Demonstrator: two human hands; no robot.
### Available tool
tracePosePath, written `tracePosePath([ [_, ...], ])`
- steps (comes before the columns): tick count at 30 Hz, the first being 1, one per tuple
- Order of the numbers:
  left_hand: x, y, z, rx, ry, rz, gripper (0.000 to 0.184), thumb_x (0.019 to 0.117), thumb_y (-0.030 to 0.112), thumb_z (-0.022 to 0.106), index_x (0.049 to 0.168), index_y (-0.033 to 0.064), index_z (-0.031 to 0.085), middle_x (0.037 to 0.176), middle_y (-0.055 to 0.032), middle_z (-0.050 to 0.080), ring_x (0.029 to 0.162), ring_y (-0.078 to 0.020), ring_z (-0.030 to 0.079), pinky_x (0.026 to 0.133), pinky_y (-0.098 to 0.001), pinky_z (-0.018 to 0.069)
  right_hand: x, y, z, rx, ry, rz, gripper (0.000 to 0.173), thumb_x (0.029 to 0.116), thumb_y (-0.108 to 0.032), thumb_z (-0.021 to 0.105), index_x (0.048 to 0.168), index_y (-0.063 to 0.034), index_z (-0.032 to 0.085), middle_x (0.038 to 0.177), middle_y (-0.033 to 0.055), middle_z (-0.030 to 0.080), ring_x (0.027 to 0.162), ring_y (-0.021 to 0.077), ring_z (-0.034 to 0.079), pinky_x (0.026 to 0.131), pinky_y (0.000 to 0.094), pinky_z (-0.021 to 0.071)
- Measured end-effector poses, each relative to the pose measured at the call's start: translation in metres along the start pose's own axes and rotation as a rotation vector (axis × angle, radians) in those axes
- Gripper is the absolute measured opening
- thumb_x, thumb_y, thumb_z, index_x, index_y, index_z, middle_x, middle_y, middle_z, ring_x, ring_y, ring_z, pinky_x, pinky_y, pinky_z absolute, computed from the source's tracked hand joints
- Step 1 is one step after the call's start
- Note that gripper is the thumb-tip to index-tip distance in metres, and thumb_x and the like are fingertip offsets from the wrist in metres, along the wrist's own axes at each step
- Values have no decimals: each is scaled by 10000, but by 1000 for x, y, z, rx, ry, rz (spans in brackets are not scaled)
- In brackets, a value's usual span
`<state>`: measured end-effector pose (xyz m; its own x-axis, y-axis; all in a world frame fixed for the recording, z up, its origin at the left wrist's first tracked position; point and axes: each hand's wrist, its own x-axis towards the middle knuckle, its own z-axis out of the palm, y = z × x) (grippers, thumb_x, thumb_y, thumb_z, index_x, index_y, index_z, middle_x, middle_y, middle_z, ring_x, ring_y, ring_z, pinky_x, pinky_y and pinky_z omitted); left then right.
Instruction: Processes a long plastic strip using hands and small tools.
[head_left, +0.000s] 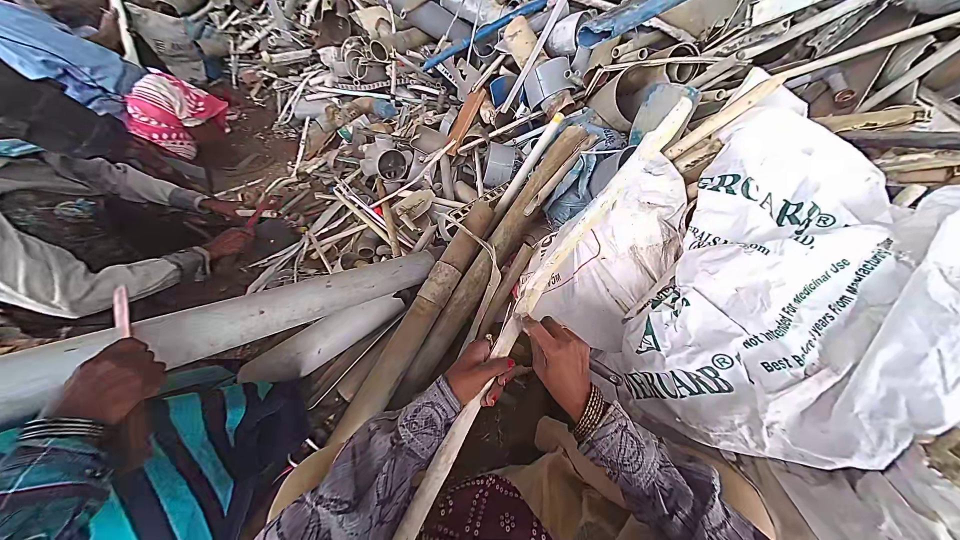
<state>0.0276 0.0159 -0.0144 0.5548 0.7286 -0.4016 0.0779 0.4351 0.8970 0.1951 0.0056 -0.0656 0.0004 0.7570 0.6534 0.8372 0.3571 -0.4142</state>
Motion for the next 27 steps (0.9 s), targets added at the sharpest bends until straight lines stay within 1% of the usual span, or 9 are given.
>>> tracePosePath([
  [3,-2,3,4,55,-24,-21,304,991,-33,415,1279,-82,496,592,104,487,424,31,459,437,-119,426,13,16,-1,-13,-55,176,221,916,11,565,1010,39,763,788,230,698,634,415,687,517,519,503],
  [8,-2,1,1,81,-1,-51,110,1016,-17,417,962,52,484,598,84,500,417,26,461,430,-118,427,-4,-8,-2,35,-7,-26,248,861,-40,564,950,-10,793,712,161,686,528,311,644,443,413,473],
  [11,-4,0,3,109,-11,-34,258,996,-35,431,1239,-68,511,615,88,479,432,24,458,444,-121,426,9,11,-3,69,-80,188,218,926,-13,555,989,39,758,799,219,708,654,406,695,531,527,505],
  [13,-5,4,4,133,-22,-40,303,1001,-34,434,1294,-84,491,614,86,477,434,19,463,447,-128,432,14,14,-3,31,-72,207,221,930,-1,560,1012,41,760,818,232,715,672,425,702,544,543,512],
  [17,-2,3,0,137,29,-10,110,1004,8,449,927,55,511,584,87,493,412,24,460,427,-123,426,-10,-15,3,108,24,-69,263,852,-38,545,937,-10,792,707,152,681,529,283,633,451,376,468],
  [18,-2,4,0,137,35,-18,111,1010,6,448,929,54,508,588,86,492,415,25,459,431,-122,425,-9,-12,4,123,13,-46,266,858,-35,545,952,0,791,715,156,683,544,289,643,462,387,479],
  [22,-7,8,5,150,1,-52,290,1011,-25,440,1288,-87,496,628,77,476,438,15,461,452,-130,432,13,14,3,50,-32,204,216,933,-4,558,994,52,757,824,229,718,673,409,705,557,535,517],
  [25,-5,8,2,132,19,-55,84,1014,-25,432,1009,7,510,593,76,477,415,17,454,431,-125,422,-3,-9,5,68,20,11,255,854,-19,560,958,11,791,740,183,698,551,331,658,461,428,487],
  [27,-5,7,-1,97,19,-52,144,1017,-23,417,919,53,490,577,83,487,410,24,456,425,-117,418,-7,-12,7,108,25,-48,274,855,-35,552,969,-4,799,736,170,701,538,302,641,464,396,477],
])
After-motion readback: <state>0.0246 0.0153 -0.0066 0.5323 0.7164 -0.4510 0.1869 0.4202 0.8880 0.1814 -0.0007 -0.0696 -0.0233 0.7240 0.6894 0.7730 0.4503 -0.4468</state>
